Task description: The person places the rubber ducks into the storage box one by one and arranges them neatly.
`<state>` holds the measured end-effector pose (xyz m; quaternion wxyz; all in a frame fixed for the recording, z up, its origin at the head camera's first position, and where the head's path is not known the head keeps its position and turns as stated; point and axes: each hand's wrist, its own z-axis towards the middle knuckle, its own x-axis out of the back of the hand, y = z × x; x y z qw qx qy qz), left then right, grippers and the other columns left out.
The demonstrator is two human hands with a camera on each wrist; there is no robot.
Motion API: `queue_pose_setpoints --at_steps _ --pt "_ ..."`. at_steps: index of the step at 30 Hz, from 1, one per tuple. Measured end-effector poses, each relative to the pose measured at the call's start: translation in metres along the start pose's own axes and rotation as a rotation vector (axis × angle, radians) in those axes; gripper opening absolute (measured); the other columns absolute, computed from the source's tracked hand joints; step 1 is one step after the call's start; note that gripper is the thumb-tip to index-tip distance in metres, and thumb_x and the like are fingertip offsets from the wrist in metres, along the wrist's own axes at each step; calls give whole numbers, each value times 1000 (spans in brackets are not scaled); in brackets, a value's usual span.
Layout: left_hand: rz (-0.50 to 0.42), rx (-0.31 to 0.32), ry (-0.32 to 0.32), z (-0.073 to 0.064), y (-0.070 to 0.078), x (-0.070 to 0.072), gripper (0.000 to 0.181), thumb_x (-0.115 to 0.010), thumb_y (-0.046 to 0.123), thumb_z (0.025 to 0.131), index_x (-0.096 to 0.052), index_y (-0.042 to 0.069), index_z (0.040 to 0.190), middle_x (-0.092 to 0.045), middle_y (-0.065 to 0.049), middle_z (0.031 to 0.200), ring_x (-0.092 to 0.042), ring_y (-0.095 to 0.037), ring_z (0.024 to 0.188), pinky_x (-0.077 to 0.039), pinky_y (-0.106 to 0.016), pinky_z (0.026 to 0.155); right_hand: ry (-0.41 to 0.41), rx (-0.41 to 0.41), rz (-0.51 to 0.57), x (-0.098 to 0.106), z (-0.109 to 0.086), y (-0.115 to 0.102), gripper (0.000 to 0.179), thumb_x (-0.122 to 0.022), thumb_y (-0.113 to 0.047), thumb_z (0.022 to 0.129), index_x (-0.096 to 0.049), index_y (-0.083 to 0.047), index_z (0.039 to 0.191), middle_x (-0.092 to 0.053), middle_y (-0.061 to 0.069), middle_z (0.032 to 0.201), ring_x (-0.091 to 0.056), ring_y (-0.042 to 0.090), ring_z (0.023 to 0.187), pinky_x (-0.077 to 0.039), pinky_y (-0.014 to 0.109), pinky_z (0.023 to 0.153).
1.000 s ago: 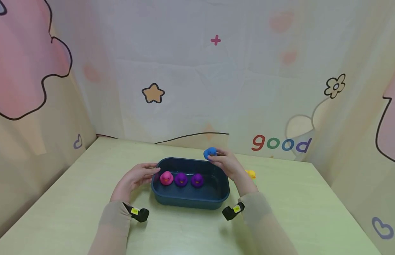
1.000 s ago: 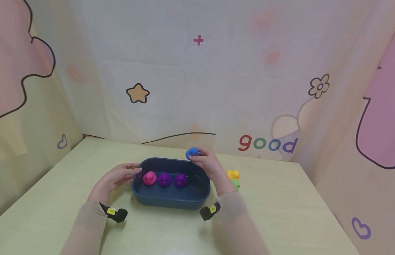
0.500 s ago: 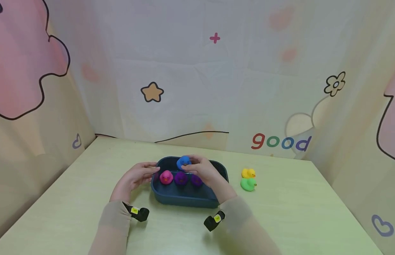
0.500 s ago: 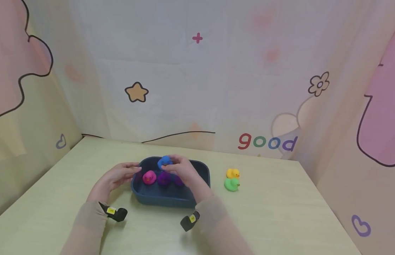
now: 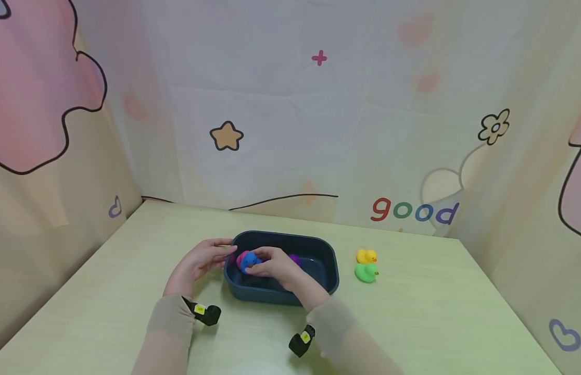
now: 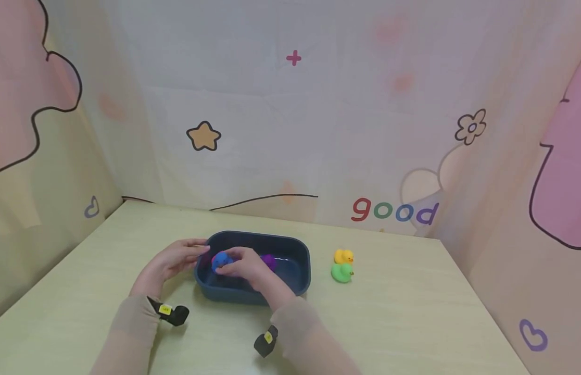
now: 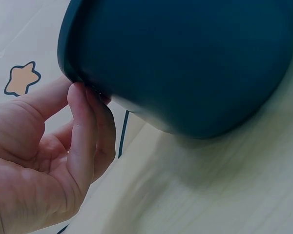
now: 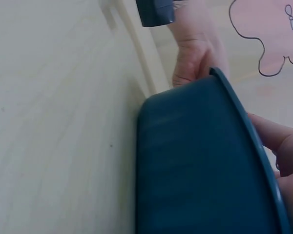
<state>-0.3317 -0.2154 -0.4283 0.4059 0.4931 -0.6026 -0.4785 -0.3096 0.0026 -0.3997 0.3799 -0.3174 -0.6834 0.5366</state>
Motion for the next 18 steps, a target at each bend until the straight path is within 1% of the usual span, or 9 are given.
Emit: queue_pose_setpoints --at_steps 4,8,9,11,15,16,18 --pt "16 0 -1 0 0 0 58 -63 21 96 -41 -6 143 -63 -14 126 -65 -7 87 -53 -19 76 -15 -22 -32 -5 1 3 43 -70 -2 88 -57 6 128 -60 18 119 -64 22 103 -51 38 98" --pt "21 1 1 1 0 0 58 -63 21 96 -41 -6 143 -59 -18 132 -64 -7 89 -52 -19 77 -6 -30 -99 -8 2 4 42 -72 -3 86 -60 4 125 -62 15 115 -62 19 99 -52 37 96" --pt "22 -1 -1 1 0 0 58 -63 21 96 -41 -6 143 -58 -18 133 -64 -7 89 -52 -19 77 1 -29 -123 -9 2 3 41 -73 -4 85 -61 3 124 -63 14 113 -60 18 97 -53 36 94" --pt "20 -3 -1 1 0 0 58 -63 21 96 -41 -6 143 -59 -17 131 -64 -7 89 -52 -18 77 11 -27 -165 -11 2 2 38 -75 -5 84 -64 2 120 -65 12 108 -58 16 91 -55 31 86" --pt "24 0 1 1 1 0 58 -62 21 97 -40 -6 143 -61 -15 128 -64 -6 86 -53 -18 76 36 -29 -241 -15 1 -1 35 -77 -7 82 -68 0 115 -66 10 101 -54 16 85 -52 26 71" --pt "24 2 2 0 1 0 58 -62 21 97 -41 -6 143 -62 -15 127 -64 -6 85 -53 -18 76 38 -29 -256 -16 0 -1 34 -78 -8 82 -68 -1 114 -66 10 100 -54 16 84 -51 26 69" --pt "27 7 4 0 1 0 58 -63 22 97 -41 -6 143 -62 -15 127 -63 -6 84 -52 -18 76 40 -35 -289 -18 0 -1 32 -78 -8 82 -69 -2 112 -67 10 102 -54 16 86 -51 27 71"
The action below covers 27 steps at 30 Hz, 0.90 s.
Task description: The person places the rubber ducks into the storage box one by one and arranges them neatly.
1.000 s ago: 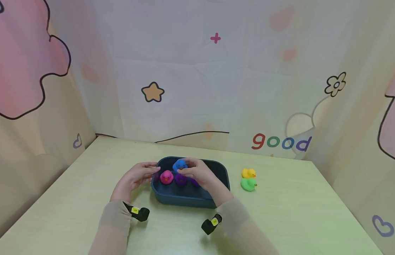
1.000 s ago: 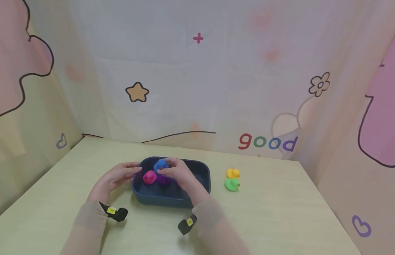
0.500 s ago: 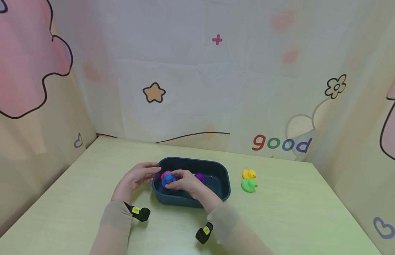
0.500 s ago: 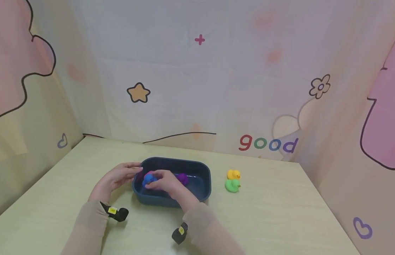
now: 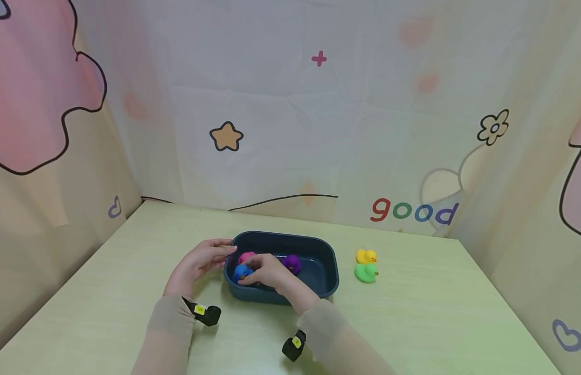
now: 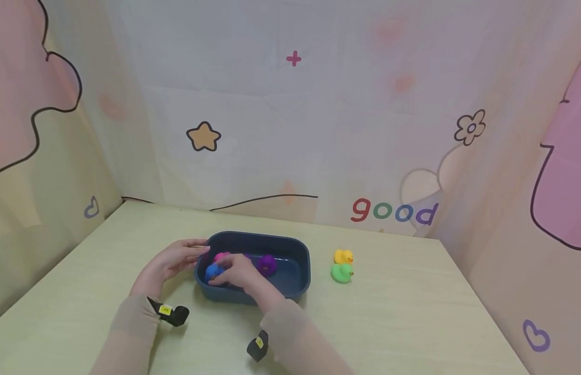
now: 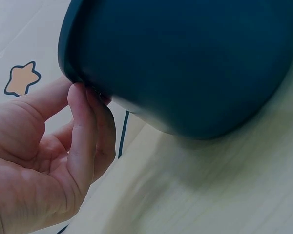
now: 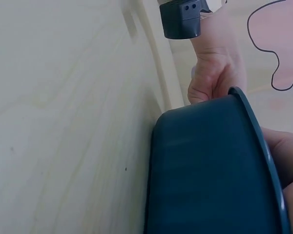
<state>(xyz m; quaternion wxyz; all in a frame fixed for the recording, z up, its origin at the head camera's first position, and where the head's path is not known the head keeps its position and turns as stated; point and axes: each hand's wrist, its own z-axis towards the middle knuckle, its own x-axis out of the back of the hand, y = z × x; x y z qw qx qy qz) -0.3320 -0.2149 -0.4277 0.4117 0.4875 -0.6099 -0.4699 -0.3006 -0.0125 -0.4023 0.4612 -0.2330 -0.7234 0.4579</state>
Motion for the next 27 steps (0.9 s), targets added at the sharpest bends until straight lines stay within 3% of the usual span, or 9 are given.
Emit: queue_pose_setpoints --at_steps 10,19,27 --pt "-20 -12 -19 1 1 -3 58 -63 20 96 -41 -7 143 -66 -2 110 -63 -5 84 -53 -18 75 2 3 -128 -4 2 3 21 -74 -3 84 -72 -2 105 -69 12 109 -55 22 96 -49 40 89" --pt "-33 -13 -21 -1 3 -4 58 -63 19 96 -40 -8 143 -65 -4 114 -63 -5 87 -53 -18 75 7 14 -252 -9 4 2 19 -72 -2 86 -73 -2 105 -70 12 110 -57 25 101 -48 45 94" --pt "-22 -11 -15 -1 -1 -1 58 -62 19 97 -40 -7 143 -65 -8 118 -64 -6 87 -54 -18 76 10 -5 -246 -10 3 2 21 -68 3 86 -73 -2 106 -69 12 112 -57 24 99 -51 42 90"
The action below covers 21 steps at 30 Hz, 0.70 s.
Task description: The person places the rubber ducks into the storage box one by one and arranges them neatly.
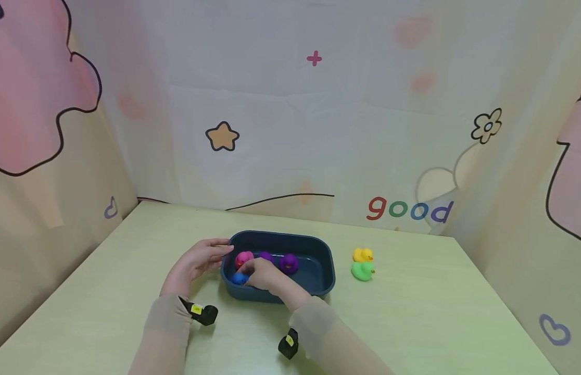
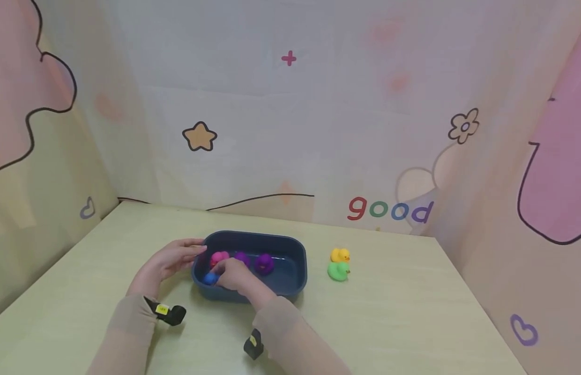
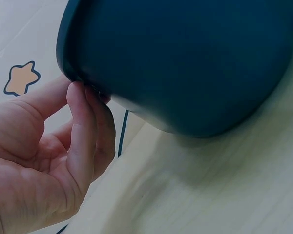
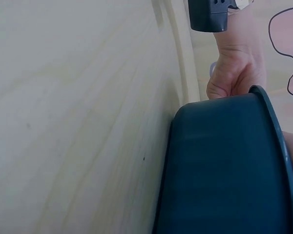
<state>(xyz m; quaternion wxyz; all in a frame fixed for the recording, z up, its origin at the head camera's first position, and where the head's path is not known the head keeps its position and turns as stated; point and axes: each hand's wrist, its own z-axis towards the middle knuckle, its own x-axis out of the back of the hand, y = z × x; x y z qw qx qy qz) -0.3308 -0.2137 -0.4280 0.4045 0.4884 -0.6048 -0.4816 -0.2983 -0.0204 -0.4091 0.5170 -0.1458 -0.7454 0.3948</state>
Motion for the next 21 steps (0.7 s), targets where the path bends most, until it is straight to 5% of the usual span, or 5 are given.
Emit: queue_pose_setpoints --at_steps 9,21 --pt "-13 -9 -21 -2 -1 2 60 -63 20 96 -38 -8 143 -67 -4 114 -66 -5 89 -54 -19 78 -42 -9 -3 12 -8 -2 27 -69 3 84 -73 -5 109 -68 11 118 -58 27 108 -50 44 94" --pt "-14 3 -11 -1 1 1 60 -64 20 95 -40 -7 143 -66 -4 116 -66 -6 89 -54 -18 76 -76 194 98 72 -34 17 36 -71 -16 89 -64 -5 123 -62 15 128 -61 31 115 -54 39 93"
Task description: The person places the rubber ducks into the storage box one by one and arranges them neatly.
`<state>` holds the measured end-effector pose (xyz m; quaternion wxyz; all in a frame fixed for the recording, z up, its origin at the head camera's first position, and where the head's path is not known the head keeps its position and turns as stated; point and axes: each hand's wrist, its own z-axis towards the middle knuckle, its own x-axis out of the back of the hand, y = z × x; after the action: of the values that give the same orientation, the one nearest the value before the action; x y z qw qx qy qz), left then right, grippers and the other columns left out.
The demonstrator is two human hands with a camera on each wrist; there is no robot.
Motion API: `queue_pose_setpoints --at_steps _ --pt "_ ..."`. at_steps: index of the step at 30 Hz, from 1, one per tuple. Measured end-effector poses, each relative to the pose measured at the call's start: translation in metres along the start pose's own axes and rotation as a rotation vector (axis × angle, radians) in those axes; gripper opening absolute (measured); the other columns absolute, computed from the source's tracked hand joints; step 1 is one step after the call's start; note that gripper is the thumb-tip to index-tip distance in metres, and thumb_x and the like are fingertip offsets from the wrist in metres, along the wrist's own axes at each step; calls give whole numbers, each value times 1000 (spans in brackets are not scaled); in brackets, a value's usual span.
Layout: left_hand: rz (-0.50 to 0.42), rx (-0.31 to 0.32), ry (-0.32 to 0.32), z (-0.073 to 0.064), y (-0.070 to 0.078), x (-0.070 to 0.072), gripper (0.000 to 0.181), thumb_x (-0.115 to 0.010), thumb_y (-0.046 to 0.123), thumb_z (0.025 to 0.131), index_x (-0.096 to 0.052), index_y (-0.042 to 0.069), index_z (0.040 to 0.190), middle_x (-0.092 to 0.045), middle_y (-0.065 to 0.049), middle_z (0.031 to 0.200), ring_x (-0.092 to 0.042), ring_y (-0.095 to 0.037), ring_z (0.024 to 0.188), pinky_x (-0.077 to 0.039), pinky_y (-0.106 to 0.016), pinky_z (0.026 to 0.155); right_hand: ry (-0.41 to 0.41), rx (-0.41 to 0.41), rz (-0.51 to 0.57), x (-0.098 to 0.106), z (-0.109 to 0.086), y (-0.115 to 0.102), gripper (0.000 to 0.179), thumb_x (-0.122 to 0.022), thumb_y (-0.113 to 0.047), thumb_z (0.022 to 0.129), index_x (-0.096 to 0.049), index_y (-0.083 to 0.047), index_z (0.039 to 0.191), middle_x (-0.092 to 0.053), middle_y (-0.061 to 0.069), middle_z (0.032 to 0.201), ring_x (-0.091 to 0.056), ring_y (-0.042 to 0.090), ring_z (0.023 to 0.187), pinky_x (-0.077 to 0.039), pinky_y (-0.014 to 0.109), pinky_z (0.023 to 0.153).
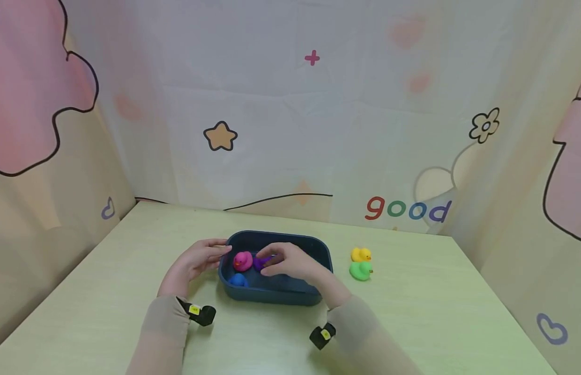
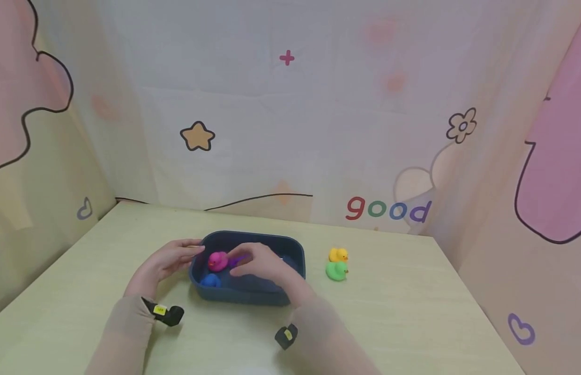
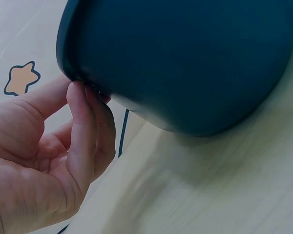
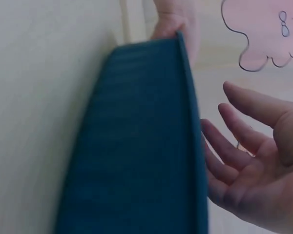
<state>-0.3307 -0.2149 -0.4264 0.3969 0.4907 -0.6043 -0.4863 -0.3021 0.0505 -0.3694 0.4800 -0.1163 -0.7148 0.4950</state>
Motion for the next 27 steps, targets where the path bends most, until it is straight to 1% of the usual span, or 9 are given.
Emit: queue_pose_setpoints --at_steps 3,6,9,12,17,19,22,24,27 --pt "-2 -8 -14 -1 1 0 62 -64 20 95 -38 -8 144 -67 -2 112 -66 -5 88 -54 -18 76 32 37 10 21 -13 7 39 -70 -19 90 -62 -5 125 -60 17 130 -59 32 118 -51 42 97" --pt "-11 -16 -16 -1 0 0 60 -63 18 96 -38 -9 143 -68 1 107 -66 -4 86 -54 -18 75 96 67 16 42 -26 19 40 -70 -19 90 -61 -4 126 -59 20 132 -56 34 121 -48 46 100" --pt "-11 -19 -14 -1 0 0 59 -62 17 96 -37 -9 143 -68 2 105 -66 -4 85 -54 -18 75 165 61 37 61 -40 35 40 -69 -17 91 -59 -2 127 -56 23 133 -53 36 124 -48 47 100" --pt "-4 -20 -13 0 -1 0 59 -62 17 96 -38 -9 143 -68 1 106 -66 -4 86 -54 -18 75 219 48 53 80 -54 50 40 -67 -14 92 -58 -1 128 -57 22 133 -50 38 126 -46 50 102" --pt "6 -14 -8 1 -1 0 59 -62 18 96 -38 -9 143 -67 -4 113 -66 -5 88 -54 -18 76 293 47 18 107 -75 69 41 -67 -14 92 -57 -2 130 -58 19 133 -53 38 123 -46 48 102" --pt "13 -13 -7 1 -1 0 60 -62 20 96 -38 -8 143 -66 -6 118 -65 -5 89 -54 -18 77 322 26 1 115 -82 76 42 -67 -16 92 -56 -2 131 -58 20 133 -54 38 122 -48 47 100" --pt "15 -14 -4 1 -1 1 60 -62 20 96 -38 -8 143 -65 -8 121 -65 -6 89 -54 -18 77 347 -27 -9 122 -90 88 45 -66 -19 93 -55 0 132 -55 24 134 -53 41 123 -48 50 99" --pt "13 -15 -4 1 -1 1 59 -62 19 96 -38 -8 143 -66 -7 119 -65 -5 88 -54 -18 77 354 -78 -11 125 -95 95 47 -65 -20 93 -53 2 133 -54 26 135 -51 42 125 -47 52 100" --pt "9 -12 -2 1 -1 1 59 -62 19 96 -38 -8 143 -67 -4 113 -65 -5 86 -54 -18 76 356 -138 0 126 -100 106 48 -63 -18 94 -50 4 134 -51 28 137 -48 43 128 -41 59 103"
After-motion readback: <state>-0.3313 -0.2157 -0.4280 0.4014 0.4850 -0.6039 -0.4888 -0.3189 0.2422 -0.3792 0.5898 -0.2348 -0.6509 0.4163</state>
